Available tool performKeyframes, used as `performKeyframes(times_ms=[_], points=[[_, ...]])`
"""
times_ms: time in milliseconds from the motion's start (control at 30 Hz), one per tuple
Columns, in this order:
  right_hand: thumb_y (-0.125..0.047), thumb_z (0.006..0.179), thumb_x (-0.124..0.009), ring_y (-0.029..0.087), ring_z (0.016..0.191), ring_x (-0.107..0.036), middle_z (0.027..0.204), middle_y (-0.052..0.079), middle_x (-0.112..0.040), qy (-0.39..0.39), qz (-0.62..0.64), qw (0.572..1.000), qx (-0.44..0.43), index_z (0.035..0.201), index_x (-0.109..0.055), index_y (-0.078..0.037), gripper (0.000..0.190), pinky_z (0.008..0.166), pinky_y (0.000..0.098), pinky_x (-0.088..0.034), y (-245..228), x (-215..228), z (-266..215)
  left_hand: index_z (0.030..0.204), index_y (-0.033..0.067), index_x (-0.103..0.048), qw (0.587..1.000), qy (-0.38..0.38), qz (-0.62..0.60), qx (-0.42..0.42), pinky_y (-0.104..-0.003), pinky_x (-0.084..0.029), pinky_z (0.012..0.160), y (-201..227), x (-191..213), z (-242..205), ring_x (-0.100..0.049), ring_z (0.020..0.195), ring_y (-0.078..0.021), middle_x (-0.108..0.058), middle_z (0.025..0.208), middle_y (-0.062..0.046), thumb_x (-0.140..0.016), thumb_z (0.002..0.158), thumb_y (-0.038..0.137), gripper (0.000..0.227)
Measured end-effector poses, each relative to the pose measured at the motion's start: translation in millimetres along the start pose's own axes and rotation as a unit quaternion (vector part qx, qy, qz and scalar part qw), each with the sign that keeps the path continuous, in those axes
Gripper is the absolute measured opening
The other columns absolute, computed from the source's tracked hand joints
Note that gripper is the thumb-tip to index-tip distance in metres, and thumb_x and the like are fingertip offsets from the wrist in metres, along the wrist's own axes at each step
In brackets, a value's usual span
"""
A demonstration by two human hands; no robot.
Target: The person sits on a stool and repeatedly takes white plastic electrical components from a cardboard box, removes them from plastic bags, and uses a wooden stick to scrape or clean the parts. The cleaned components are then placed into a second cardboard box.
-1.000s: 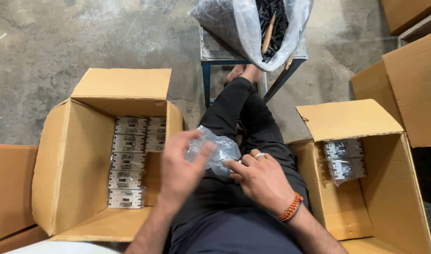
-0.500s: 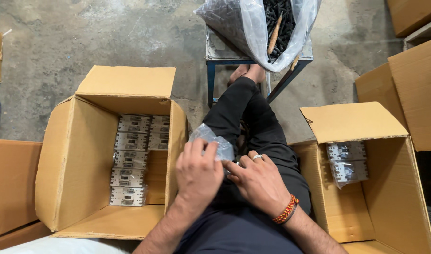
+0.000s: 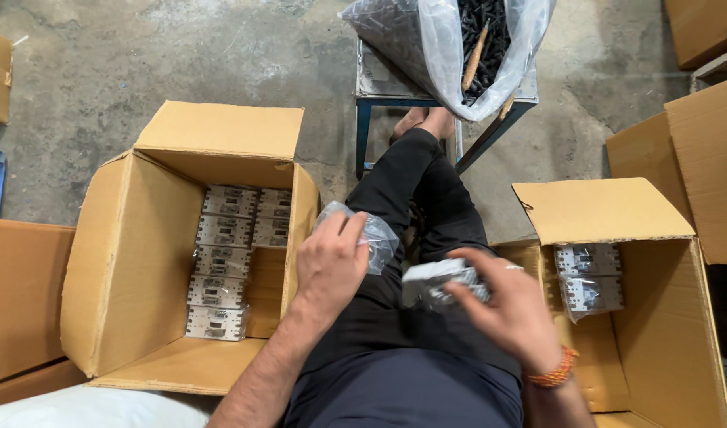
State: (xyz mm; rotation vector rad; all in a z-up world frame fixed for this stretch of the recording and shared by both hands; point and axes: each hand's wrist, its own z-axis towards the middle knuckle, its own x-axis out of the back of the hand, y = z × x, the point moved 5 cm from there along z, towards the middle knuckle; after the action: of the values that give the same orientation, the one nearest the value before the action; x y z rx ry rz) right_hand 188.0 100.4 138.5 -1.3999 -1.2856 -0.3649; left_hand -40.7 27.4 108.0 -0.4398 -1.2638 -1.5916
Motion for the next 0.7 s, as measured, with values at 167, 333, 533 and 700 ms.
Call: performKeyframes(times_ms=[167,333,533,700], points=[[-0.008,0.090,-0.072,0.011,0.093,-0.067,0.111,0.008,-0.073,0.084,0.432,0.897,0.033,0.133,-0.061,-0.002,0.044,0.075,0.0256,-0.055,34,9,-10,0.101,0.0117,-0.074,0.998,-0.062,-0.027,-0.014,-0.042,-0.054,0.071,-8,-19,3,-0.068,0.085,-0.0272,-0.064,0.091,-0.006,-0.073,0.087,0.018,0.016],[-0.006,0.093,-0.070,0.013,0.106,-0.067,0.117,0.007,-0.072,0.120,0.572,0.810,0.038,0.131,-0.062,0.001,0.040,0.094,0.0277,-0.054,48,-48,-5,0.089,0.0088,-0.078,0.971,-0.160,-0.108,0.143,-0.043,-0.051,0.063,-29,-42,14,-0.068,0.070,-0.0304,-0.070,0.077,-0.010,-0.071,0.088,0.030,0.022],[-0.004,0.094,-0.072,0.013,0.107,-0.066,0.117,0.007,-0.070,0.107,0.624,0.770,0.074,0.128,-0.059,0.001,0.036,0.094,0.0281,-0.054,54,-97,-2,0.087,0.0036,-0.076,0.922,-0.184,-0.234,0.247,-0.035,-0.048,0.054,-50,-52,12,-0.067,0.055,-0.0214,-0.068,0.061,-0.012,-0.063,0.091,0.026,0.026],[-0.002,0.094,-0.073,0.011,0.100,-0.065,0.113,0.006,-0.070,0.084,0.551,0.828,0.063,0.128,-0.060,0.001,0.036,0.087,0.0264,-0.052,62,-111,7,0.089,0.0040,-0.076,0.917,-0.167,-0.237,0.275,-0.036,-0.048,0.055,-56,-56,10,-0.065,0.055,-0.0216,-0.067,0.061,-0.012,-0.063,0.089,0.026,0.026]])
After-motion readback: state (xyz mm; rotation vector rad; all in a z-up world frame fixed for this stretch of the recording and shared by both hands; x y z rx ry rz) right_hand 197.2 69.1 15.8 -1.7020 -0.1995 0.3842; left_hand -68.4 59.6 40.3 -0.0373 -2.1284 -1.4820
